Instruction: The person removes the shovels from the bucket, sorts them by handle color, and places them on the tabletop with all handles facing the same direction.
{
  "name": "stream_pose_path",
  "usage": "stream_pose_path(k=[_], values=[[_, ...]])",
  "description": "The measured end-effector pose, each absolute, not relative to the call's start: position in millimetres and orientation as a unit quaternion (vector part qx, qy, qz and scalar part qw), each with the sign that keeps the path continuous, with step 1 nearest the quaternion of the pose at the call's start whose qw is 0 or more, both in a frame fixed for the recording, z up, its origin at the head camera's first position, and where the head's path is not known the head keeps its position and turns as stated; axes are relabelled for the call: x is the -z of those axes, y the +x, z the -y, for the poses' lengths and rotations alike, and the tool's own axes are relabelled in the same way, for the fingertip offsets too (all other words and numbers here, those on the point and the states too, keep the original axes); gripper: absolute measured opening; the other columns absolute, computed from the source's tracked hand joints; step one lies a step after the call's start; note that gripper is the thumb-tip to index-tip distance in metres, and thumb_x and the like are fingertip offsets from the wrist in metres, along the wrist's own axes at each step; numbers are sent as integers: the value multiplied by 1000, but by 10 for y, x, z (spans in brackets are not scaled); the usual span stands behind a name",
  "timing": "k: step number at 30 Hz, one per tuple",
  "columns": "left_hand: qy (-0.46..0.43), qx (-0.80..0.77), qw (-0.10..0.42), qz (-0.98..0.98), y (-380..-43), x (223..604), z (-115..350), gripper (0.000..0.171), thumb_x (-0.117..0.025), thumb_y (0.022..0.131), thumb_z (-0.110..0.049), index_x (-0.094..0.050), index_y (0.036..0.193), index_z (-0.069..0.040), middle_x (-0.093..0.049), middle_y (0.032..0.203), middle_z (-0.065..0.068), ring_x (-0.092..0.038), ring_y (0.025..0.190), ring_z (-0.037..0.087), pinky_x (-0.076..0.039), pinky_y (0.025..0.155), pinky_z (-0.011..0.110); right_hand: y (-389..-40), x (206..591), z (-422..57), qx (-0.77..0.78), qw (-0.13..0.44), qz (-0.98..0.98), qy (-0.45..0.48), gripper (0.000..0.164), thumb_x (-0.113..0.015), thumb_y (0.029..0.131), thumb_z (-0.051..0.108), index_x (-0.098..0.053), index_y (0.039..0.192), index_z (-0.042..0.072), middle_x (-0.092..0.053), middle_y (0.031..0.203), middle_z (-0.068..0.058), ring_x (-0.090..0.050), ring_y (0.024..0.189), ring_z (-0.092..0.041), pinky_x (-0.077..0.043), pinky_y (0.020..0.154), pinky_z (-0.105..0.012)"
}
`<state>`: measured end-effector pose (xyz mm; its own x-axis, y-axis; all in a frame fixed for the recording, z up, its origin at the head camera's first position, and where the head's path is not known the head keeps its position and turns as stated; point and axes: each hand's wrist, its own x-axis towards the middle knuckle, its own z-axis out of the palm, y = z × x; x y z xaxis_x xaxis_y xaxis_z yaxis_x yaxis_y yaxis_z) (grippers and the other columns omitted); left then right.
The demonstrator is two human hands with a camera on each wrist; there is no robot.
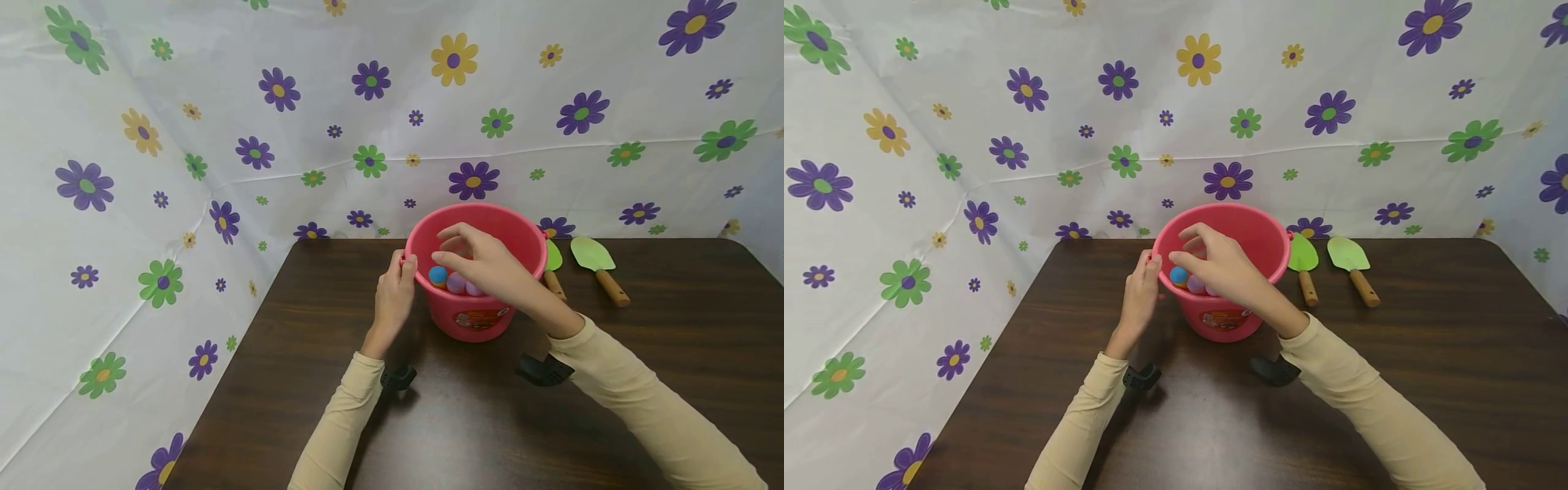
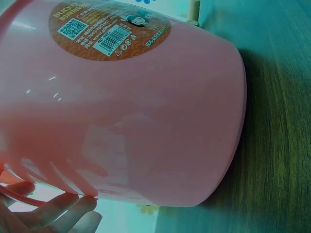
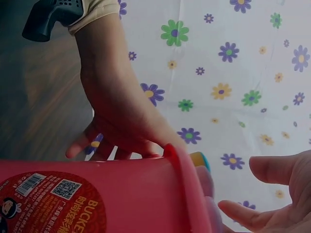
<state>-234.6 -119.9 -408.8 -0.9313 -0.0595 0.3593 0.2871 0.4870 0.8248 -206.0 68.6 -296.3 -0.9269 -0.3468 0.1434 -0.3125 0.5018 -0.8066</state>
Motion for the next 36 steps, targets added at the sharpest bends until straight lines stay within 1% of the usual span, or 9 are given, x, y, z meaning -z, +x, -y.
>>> stream_pose_path(k=[3, 6, 10, 15, 18, 22, 29, 33, 36], values=[[-70, 505, 171, 843, -2346, 4090, 1202, 48, -37, 106, -49, -58, 126, -11, -50, 72, 3, -46, 61, 19, -34, 52, 31, -2090, 2979, -663, 455, 29, -869, -191, 50, -70, 96, 27, -57, 138, 3, -68, 128, -16, -63, 119, -35, -53, 95, -54], [-72, 505, 170, 843, -2346, 4091, 1203, 48, -37, 106, -49, -58, 127, -10, -50, 71, 3, -45, 61, 19, -34, 52, 31, -2124, 2998, -646, 446, 38, -872, -198, 48, -69, 96, 27, -58, 136, 3, -70, 125, -16, -67, 113, -33, -56, 90, -51], [-70, 501, 173, 845, -2346, 4096, 1208, 48, -37, 106, -50, -59, 125, -11, -48, 70, 3, -45, 61, 19, -34, 53, 32, -2168, 3021, -633, 433, 46, -875, -213, 43, -69, 96, 26, -62, 131, 3, -72, 116, -14, -72, 96, -28, -59, 81, -44], [-67, 501, 174, 845, -2347, 4093, 1209, 49, -36, 106, -50, -59, 126, -11, -47, 70, 2, -44, 61, 19, -32, 53, 32, -2210, 3043, -623, 426, 63, -872, -232, 32, -70, 95, 24, -68, 121, 4, -73, 100, -9, -69, 77, -21, -59, 74, -38], [-66, 502, 171, 845, -2347, 4090, 1207, 49, -36, 106, -49, -58, 127, -11, -47, 70, 2, -43, 61, 19, -32, 53, 32, -2231, 3061, -615, 417, 68, -874, -239, 31, -70, 95, 24, -70, 118, 4, -72, 94, -7, -67, 75, -21, -59, 73, -37], [-66, 501, 170, 846, -2350, 4089, 1202, 49, -37, 106, -49, -59, 127, -11, -46, 70, 2, -43, 61, 18, -32, 53, 32, -2253, 3084, -602, 408, 72, -876, -245, 30, -70, 95, 24, -72, 117, 3, -72, 92, -5, -66, 76, -20, -58, 74, -36], [-67, 505, 166, 844, -2345, 4087, 1203, 49, -37, 106, -49, -59, 128, -11, -47, 70, 2, -42, 60, 18, -32, 52, 31, -2283, 3086, -575, 390, 66, -884, -247, 32, -67, 97, 29, -75, 114, 2, -69, 80, -3, -63, 70, -19, -55, 69, -34], [-64, 501, 167, 847, -2345, 4081, 1201, 51, -37, 106, -51, -59, 129, -11, -46, 70, 2, -42, 60, 18, -31, 52, 32, -2294, 3082, -553, 374, 55, -891, -250, 33, -65, 98, 31, -77, 109, 2, -68, 76, -2, -63, 68, -19, -54, 69, -33], [-64, 498, 168, 848, -2348, 4082, 1203, 53, -35, 106, -53, -59, 129, -12, -45, 70, 1, -41, 59, 17, -30, 52, 32, -2300, 3085, -535, 369, 52, -894, -249, 33, -63, 100, 33, -77, 102, 3, -66, 72, -1, -62, 65, -19, -54, 67, -32]])
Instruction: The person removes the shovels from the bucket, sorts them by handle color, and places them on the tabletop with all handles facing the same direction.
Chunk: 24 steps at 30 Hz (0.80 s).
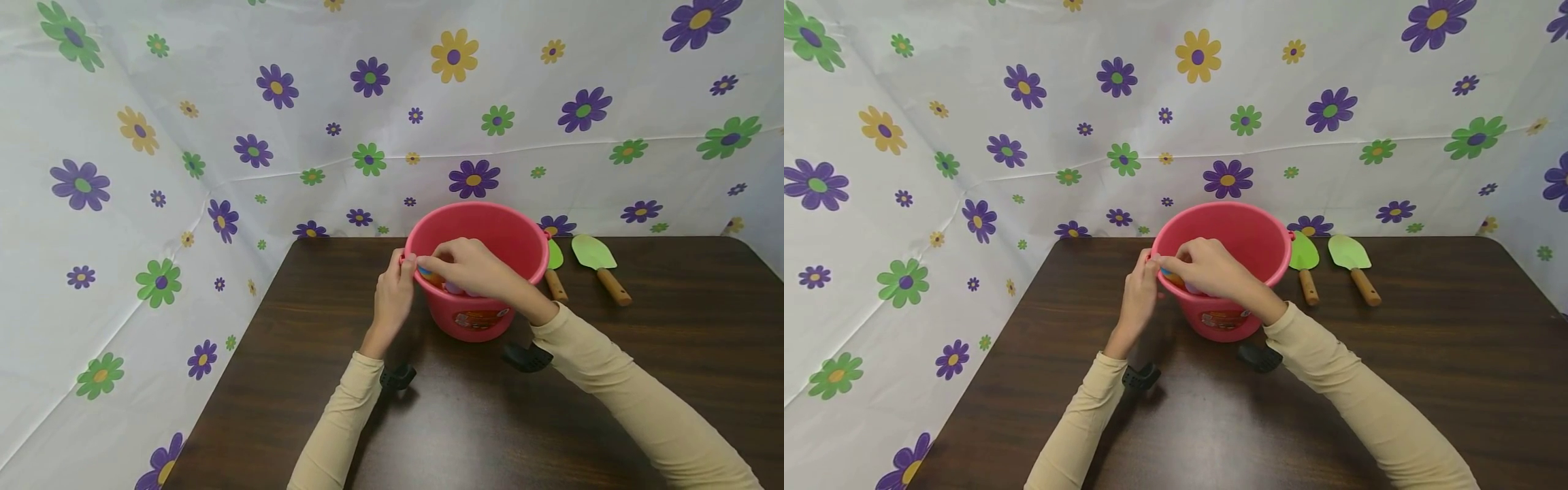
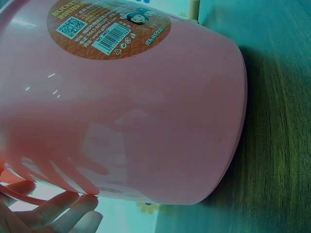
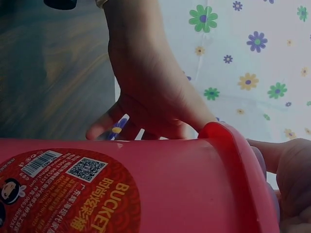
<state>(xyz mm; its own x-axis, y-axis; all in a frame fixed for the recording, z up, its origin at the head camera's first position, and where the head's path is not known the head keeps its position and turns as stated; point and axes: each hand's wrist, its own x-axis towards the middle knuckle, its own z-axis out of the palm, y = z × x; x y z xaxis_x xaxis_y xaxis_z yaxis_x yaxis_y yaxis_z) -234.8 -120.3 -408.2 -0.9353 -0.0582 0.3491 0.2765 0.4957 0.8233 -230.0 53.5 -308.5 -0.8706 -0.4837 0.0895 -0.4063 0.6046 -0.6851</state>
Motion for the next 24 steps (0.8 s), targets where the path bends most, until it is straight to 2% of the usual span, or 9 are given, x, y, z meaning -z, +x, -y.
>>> stream_pose_path(k=[9, 12, 16, 24], values=[[-69, 492, 172, 851, -2358, 4094, 1211, 58, -33, 106, -59, -59, 126, -11, -46, 71, 2, -42, 60, 17, -32, 51, 31, -2343, 3089, -510, 369, 71, -896, -236, 38, -60, 103, 38, -70, 83, 7, -61, 66, -3, -61, 58, -20, -52, 60, -30], [-70, 494, 171, 850, -2359, 4095, 1211, 55, -34, 107, -56, -58, 126, -11, -47, 71, 2, -44, 60, 18, -34, 51, 31, -2351, 3090, -516, 373, 76, -894, -237, 38, -58, 104, 37, -70, 82, 8, -60, 65, -3, -60, 58, -20, -51, 60, -30], [-66, 496, 172, 849, -2354, 4090, 1207, 48, -37, 108, -50, -58, 126, -11, -49, 72, 3, -45, 61, 19, -35, 52, 31, -2365, 3089, -524, 382, 82, -889, -239, 37, -57, 104, 36, -74, 87, 8, -60, 66, -3, -60, 59, -20, -50, 60, -30], [-58, 496, 171, 849, -2347, 4087, 1202, 47, -38, 107, -49, -59, 127, -13, -48, 71, 2, -46, 62, 20, -34, 53, 32, -2390, 3099, -556, 399, 92, -878, -246, 32, -59, 104, 32, -78, 113, 7, -68, 80, -5, -62, 71, -21, -52, 67, -31]])
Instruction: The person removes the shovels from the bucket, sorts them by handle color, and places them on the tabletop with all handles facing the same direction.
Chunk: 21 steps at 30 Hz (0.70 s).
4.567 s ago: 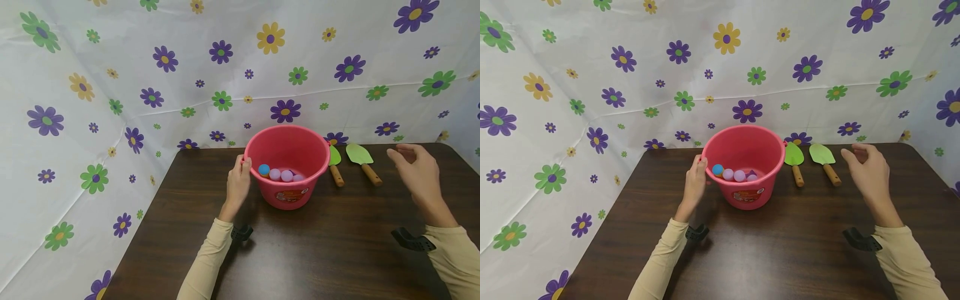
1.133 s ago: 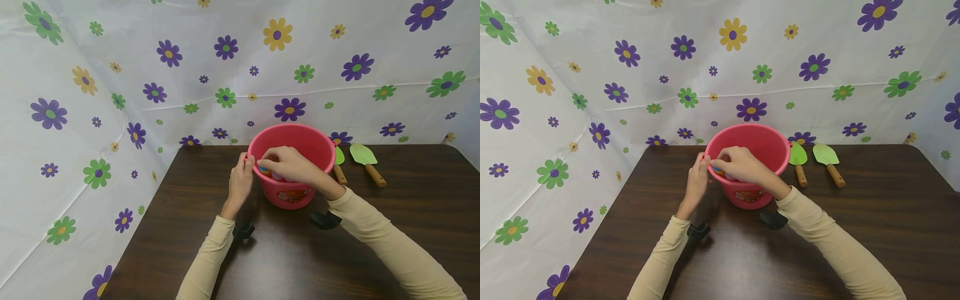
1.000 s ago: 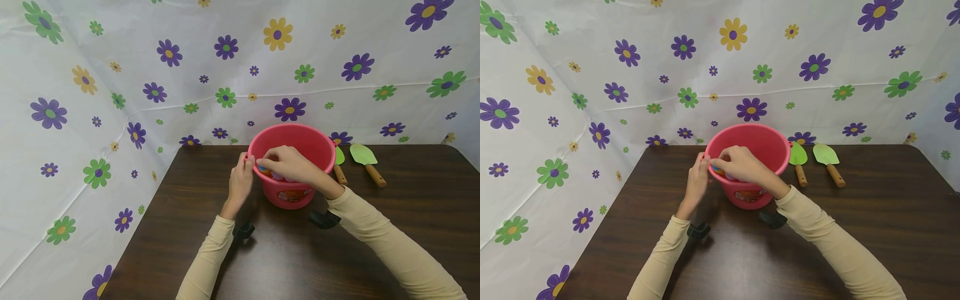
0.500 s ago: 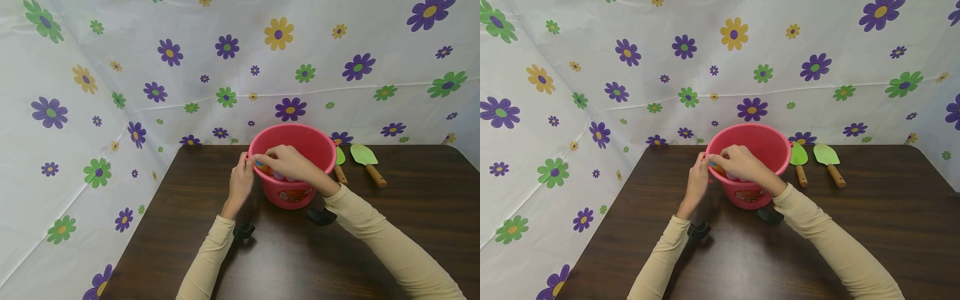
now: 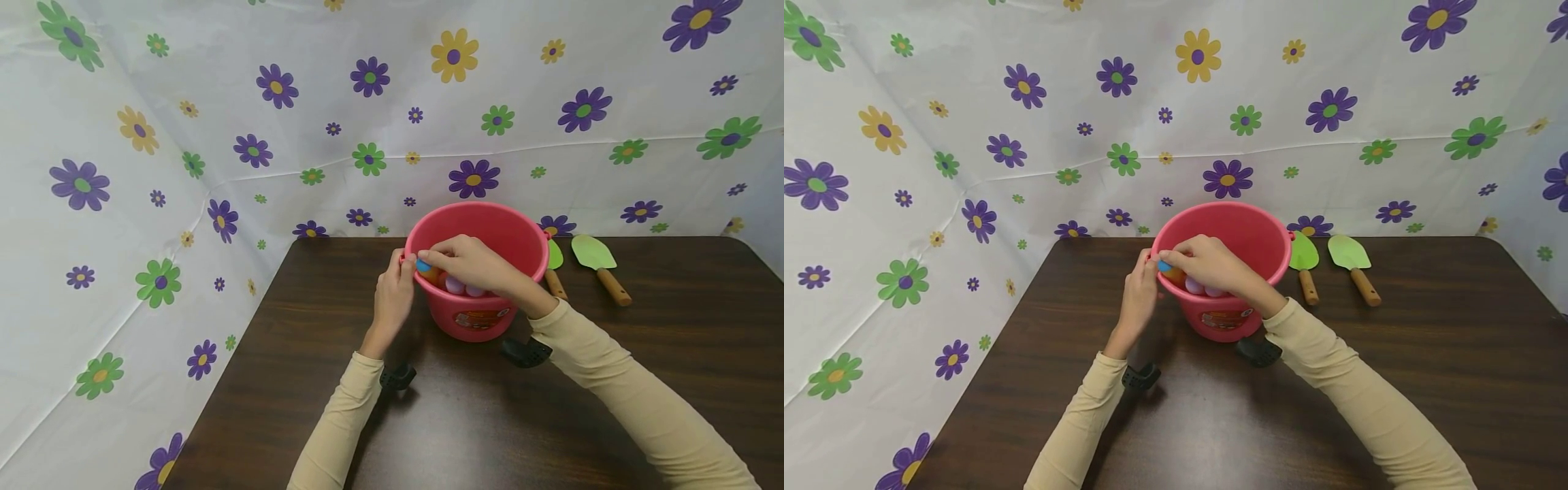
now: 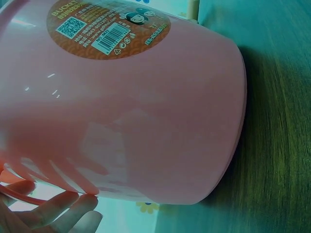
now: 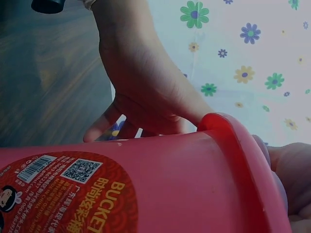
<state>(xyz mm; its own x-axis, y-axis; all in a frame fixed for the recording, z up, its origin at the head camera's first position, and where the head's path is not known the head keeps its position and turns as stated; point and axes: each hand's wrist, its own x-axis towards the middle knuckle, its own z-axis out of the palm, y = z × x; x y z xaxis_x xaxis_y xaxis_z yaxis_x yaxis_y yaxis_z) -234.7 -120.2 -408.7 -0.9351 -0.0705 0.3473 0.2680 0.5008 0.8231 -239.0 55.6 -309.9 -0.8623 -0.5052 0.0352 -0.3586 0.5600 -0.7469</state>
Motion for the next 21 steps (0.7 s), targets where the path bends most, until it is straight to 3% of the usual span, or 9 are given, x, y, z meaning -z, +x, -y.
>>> stream_pose_path(k=[11, 18, 21], values=[[-64, 485, 187, 852, -2358, 4083, 1207, 66, -30, 104, -67, -60, 125, -13, -43, 70, -1, -43, 62, 18, -31, 53, 34, -2402, 3108, -540, 422, 157, -870, -200, 41, -58, 102, 48, -73, 97, 10, -61, 66, -6, -60, 55, -20, -50, 57, -29], [-67, 486, 184, 852, -2352, 4083, 1200, 84, -21, 96, -81, -60, 125, -12, -44, 71, -1, -42, 61, 18, -30, 52, 34, -2403, 3127, -538, 422, 158, -874, -182, 44, -60, 99, 52, -75, 106, 12, -63, 68, -6, -61, 57, -20, -52, 58, -30], [-69, 487, 184, 851, -2352, 4084, 1198, 80, -23, 98, -78, -60, 126, -12, -44, 70, -1, -41, 60, 17, -30, 51, 33, -2408, 3133, -549, 419, 150, -876, -186, 45, -61, 98, 53, -77, 106, 12, -64, 68, -5, -61, 58, -20, -52, 61, -30]])
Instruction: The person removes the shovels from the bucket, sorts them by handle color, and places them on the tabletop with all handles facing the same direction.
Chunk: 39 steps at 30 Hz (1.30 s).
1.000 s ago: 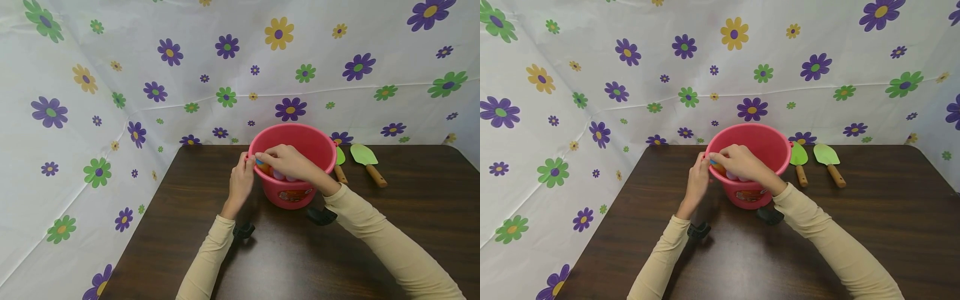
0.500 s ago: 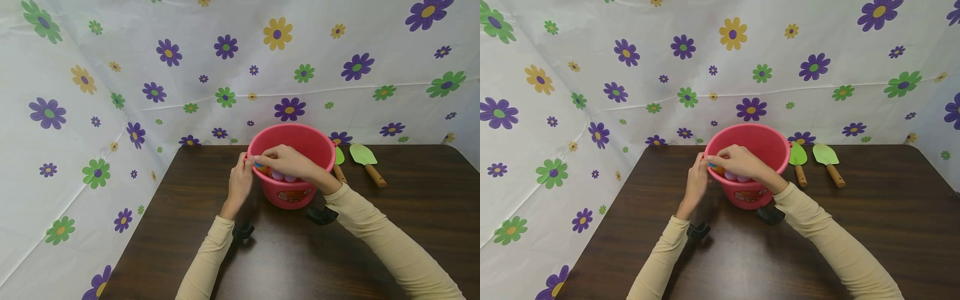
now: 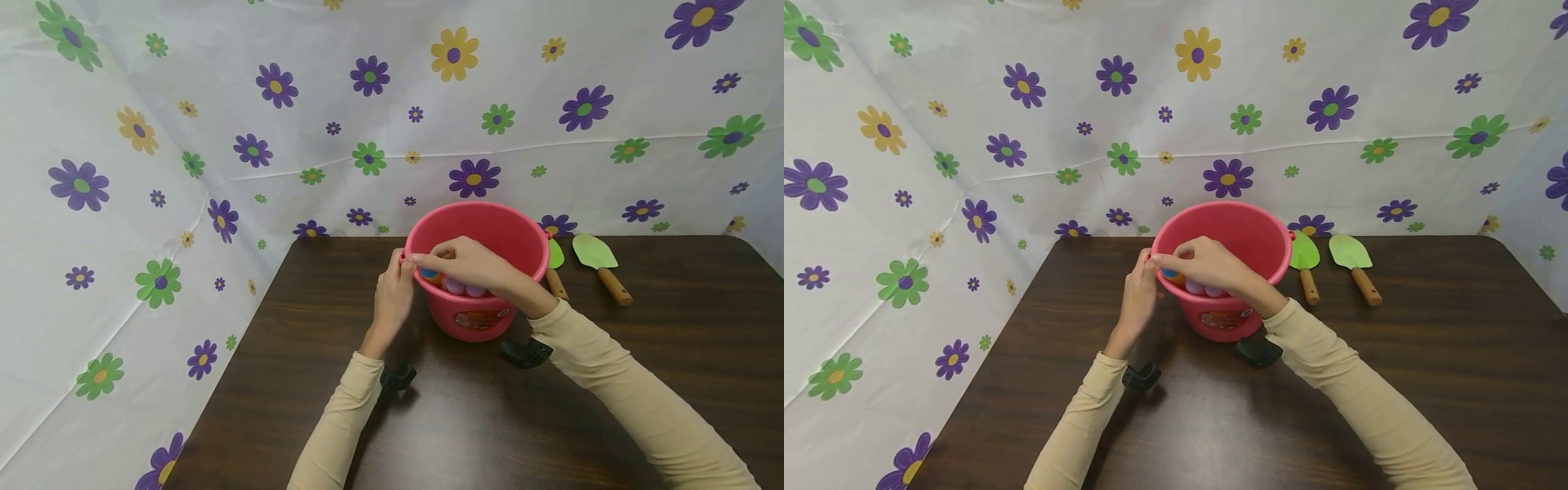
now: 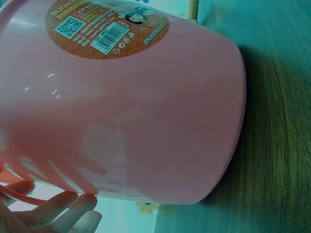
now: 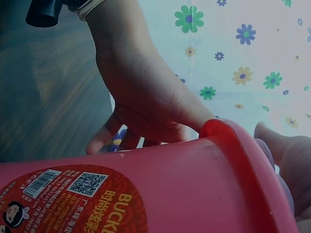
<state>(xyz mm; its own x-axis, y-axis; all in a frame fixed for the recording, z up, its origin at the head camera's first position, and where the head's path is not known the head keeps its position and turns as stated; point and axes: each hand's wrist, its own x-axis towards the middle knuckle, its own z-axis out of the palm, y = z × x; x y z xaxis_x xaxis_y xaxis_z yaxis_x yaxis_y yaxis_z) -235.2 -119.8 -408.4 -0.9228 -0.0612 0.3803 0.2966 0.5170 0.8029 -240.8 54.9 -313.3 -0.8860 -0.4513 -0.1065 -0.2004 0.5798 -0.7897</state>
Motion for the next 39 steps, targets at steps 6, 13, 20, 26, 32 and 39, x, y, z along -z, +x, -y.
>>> stream_pose_path(k=[6, 13, 20, 26, 32, 39], values=[[-71, 497, 177, 847, -2361, 4100, 1203, 51, -37, 106, -52, -59, 126, -12, -44, 69, 1, -40, 59, 18, -30, 51, 32, -2419, 3122, -620, 426, 127, -876, -185, 37, -65, 98, 43, -79, 110, 11, -72, 85, -2, -64, 78, -22, -54, 75, -34], [-68, 499, 178, 845, -2362, 4090, 1202, 46, -39, 106, -48, -60, 125, -11, -46, 70, 2, -43, 60, 19, -31, 52, 32, -2401, 3096, -730, 468, 130, -857, -172, 46, -59, 102, 46, -76, 119, 6, -74, 105, -9, -69, 91, -25, -55, 87, -40], [-67, 502, 177, 844, -2358, 4088, 1198, 48, -38, 106, -49, -59, 125, -10, -46, 71, 1, -42, 61, 18, -30, 53, 32, -2385, 3064, -846, 481, 115, -851, -179, 43, -62, 101, 39, -75, 118, 1, -75, 109, -11, -71, 93, -25, -56, 90, -40], [-67, 502, 181, 843, -2357, 4084, 1190, 45, -39, 106, -47, -60, 123, -11, -46, 73, 1, -43, 62, 18, -30, 54, 32, -2364, 3029, -959, 502, 113, -840, -169, 38, -65, 100, 30, -74, 120, -1, -73, 115, -15, -67, 108, -31, -58, 89, -39], [-63, 502, 181, 843, -2358, 4085, 1190, 45, -39, 105, -47, -60, 122, -11, -48, 74, 2, -44, 63, 18, -30, 54, 32, -2337, 3009, -1086, 512, 109, -840, -147, 40, -64, 99, 29, -73, 122, -2, -72, 119, -16, -60, 117, -32, -57, 90, -40], [-59, 497, 187, 846, -2355, 4083, 1187, 44, -39, 105, -46, -61, 121, -11, -50, 75, 2, -48, 67, 21, -32, 56, 35, -2281, 2982, -1222, 524, 131, -831, -130, 42, -65, 99, 29, -71, 124, -4, -69, 121, -17, -53, 121, -32, -57, 83, -32]])
